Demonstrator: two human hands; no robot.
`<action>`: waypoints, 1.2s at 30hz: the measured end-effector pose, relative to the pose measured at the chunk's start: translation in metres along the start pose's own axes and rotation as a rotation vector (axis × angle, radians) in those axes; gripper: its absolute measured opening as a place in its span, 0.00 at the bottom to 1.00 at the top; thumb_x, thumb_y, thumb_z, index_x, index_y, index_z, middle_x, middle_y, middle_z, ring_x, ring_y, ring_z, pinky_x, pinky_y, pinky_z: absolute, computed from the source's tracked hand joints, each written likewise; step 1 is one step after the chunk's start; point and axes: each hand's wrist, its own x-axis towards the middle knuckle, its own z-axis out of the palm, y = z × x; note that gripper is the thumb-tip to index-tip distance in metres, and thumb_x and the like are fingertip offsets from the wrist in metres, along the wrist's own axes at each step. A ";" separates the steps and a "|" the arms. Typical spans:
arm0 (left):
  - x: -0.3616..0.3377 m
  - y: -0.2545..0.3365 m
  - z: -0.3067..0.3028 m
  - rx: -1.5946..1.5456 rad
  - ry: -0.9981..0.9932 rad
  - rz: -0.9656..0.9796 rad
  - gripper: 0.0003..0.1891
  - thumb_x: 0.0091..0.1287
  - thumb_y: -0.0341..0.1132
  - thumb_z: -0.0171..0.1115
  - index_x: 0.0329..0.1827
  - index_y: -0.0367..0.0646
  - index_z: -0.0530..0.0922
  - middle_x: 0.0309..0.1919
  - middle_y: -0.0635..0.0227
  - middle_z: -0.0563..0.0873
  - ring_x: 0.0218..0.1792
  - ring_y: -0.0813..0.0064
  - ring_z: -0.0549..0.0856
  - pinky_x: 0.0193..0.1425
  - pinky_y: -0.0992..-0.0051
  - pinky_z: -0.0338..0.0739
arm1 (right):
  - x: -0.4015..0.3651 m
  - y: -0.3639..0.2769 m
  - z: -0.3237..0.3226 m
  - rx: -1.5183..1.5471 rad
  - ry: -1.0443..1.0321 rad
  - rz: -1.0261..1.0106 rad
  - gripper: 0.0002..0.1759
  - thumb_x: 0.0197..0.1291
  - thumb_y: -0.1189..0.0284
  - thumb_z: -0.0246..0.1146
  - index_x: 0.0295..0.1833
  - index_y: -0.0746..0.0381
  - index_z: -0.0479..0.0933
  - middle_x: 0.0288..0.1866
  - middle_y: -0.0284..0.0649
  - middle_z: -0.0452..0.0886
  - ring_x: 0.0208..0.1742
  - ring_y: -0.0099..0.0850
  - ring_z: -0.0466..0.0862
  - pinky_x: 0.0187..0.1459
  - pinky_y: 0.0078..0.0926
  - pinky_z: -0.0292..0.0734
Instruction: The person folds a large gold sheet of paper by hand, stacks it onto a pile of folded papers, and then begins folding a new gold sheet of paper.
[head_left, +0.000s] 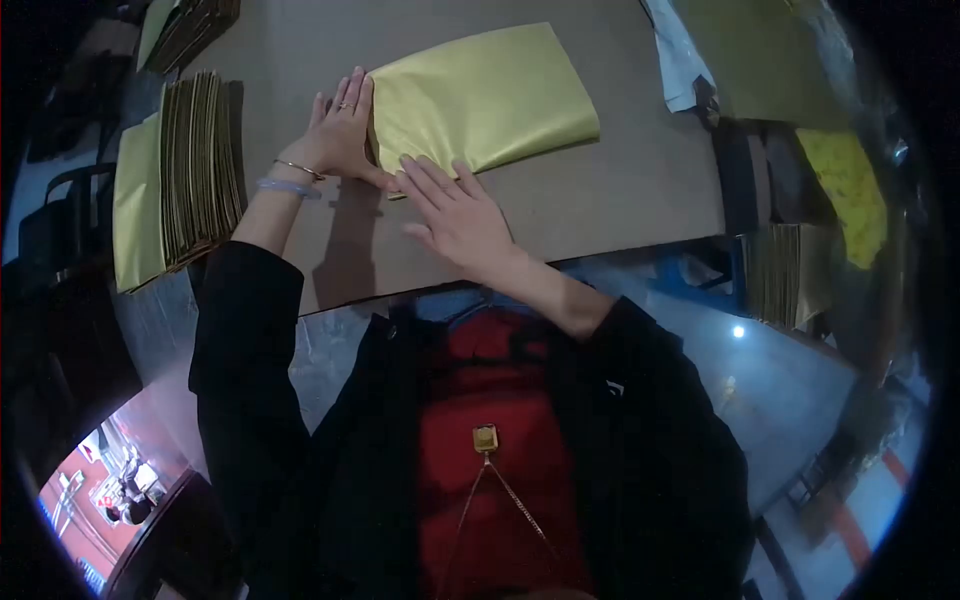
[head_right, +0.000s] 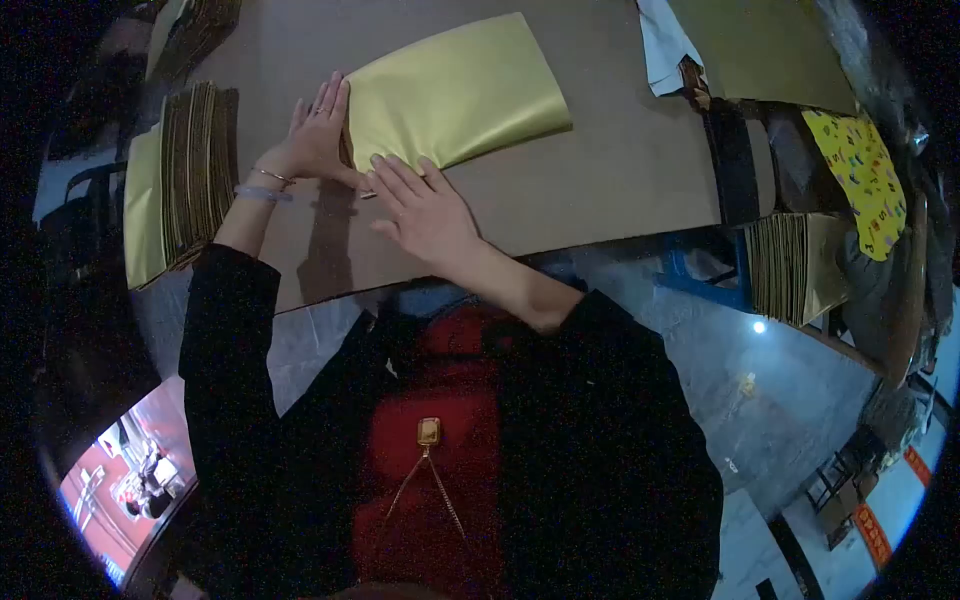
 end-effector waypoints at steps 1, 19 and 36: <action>-0.002 0.001 -0.001 -0.017 -0.007 -0.002 0.81 0.25 0.74 0.72 0.75 0.34 0.34 0.76 0.48 0.38 0.77 0.53 0.39 0.76 0.47 0.37 | -0.006 0.007 -0.005 0.015 -0.006 0.010 0.33 0.67 0.54 0.48 0.73 0.59 0.58 0.75 0.37 0.59 0.76 0.31 0.56 0.73 0.44 0.48; -0.023 0.003 0.015 -0.112 0.330 0.267 0.59 0.43 0.66 0.69 0.77 0.58 0.49 0.77 0.70 0.48 0.76 0.61 0.51 0.76 0.46 0.43 | -0.056 0.109 -0.076 -0.479 -0.096 0.319 0.27 0.74 0.57 0.40 0.70 0.62 0.62 0.76 0.44 0.56 0.76 0.37 0.57 0.74 0.48 0.47; -0.088 0.054 0.041 -0.923 0.721 -0.308 0.20 0.59 0.39 0.67 0.52 0.42 0.77 0.44 0.62 0.82 0.47 0.60 0.80 0.55 0.60 0.71 | 0.074 0.119 -0.002 -0.189 -0.014 0.044 0.27 0.72 0.55 0.41 0.73 0.50 0.59 0.77 0.35 0.55 0.77 0.35 0.56 0.73 0.52 0.45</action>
